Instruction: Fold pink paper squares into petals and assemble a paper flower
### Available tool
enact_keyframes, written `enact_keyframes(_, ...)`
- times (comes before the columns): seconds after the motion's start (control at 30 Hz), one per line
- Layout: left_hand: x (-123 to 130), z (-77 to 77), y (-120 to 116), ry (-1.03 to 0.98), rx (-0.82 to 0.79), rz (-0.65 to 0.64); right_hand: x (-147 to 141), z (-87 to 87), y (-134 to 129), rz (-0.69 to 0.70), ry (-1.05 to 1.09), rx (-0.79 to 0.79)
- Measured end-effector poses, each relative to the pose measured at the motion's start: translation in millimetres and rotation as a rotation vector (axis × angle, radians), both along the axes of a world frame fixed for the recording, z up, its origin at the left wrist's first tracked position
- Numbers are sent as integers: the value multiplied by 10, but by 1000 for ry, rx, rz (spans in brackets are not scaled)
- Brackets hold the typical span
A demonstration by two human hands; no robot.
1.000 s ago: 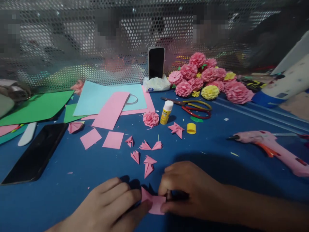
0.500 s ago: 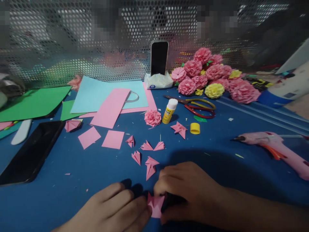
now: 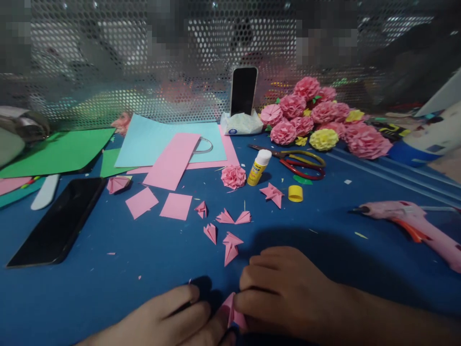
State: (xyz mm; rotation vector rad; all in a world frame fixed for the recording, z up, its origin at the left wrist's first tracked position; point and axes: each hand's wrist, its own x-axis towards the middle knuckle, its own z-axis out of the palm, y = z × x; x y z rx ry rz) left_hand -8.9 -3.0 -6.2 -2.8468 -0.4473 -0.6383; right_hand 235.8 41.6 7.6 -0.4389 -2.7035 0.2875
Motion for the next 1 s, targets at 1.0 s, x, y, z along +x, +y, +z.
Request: enact_keyframes(1.0,-15,98,47,-15,-68,79,-32,-54,69,-16,8,-92)
